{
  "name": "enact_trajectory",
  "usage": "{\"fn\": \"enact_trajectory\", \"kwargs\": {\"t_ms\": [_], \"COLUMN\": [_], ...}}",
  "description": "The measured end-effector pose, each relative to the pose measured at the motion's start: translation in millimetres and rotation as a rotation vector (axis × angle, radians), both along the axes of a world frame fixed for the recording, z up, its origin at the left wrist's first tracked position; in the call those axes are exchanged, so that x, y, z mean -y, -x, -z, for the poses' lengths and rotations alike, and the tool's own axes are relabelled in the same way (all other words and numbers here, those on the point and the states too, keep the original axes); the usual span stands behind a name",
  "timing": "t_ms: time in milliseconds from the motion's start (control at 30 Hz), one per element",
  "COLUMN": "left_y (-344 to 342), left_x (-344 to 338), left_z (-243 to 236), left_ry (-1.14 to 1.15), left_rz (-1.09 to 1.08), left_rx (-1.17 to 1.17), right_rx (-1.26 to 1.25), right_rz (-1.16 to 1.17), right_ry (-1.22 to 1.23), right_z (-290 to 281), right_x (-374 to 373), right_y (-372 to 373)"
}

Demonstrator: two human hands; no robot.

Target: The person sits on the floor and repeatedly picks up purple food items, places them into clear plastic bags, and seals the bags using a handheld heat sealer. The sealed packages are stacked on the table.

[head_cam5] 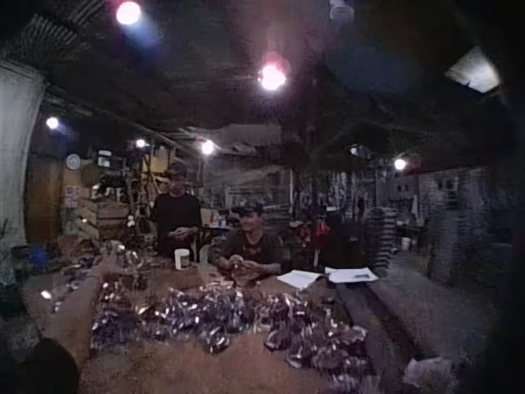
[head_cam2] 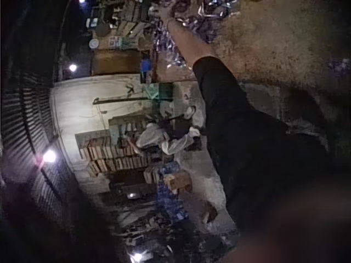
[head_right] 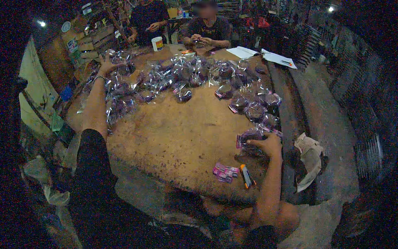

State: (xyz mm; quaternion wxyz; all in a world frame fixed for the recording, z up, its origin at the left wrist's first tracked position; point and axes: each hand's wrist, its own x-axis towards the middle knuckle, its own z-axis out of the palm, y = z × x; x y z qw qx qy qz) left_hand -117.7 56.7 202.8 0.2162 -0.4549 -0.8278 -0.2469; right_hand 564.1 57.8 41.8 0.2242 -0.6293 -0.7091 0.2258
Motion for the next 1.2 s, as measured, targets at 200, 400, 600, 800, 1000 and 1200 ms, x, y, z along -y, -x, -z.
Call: {"fn": "enact_trajectory", "kwargs": {"t_ms": [200, 400, 600, 800, 1000, 1200], "left_y": [-145, -381, -452, -439, -427, -343], "left_x": [21, 140, 152, 138, 143, 111], "left_z": [116, 216, 221, 223, 223, 220], "left_ry": [0.319, 0.057, -0.547, -0.767, -0.726, -0.3], "left_rz": [0.851, 1.31, 0.905, 1.195, 0.838, 0.764], "left_rx": [0.612, 1.306, 2.208, 2.445, 2.278, 2.123], "right_rx": [-0.191, -0.507, -0.628, -0.247, -0.177, -0.52], "right_rz": [-0.036, -0.35, -0.388, -0.462, -0.284, 0.08], "right_ry": [0.027, 0.076, -0.035, -0.182, -0.569, -0.485], "right_z": [-18, -50, -30, -25, -66, -95], "right_x": [24, 64, 101, 124, 114, 87], "right_y": [18, 81, 125, 141, 108, 54]}}
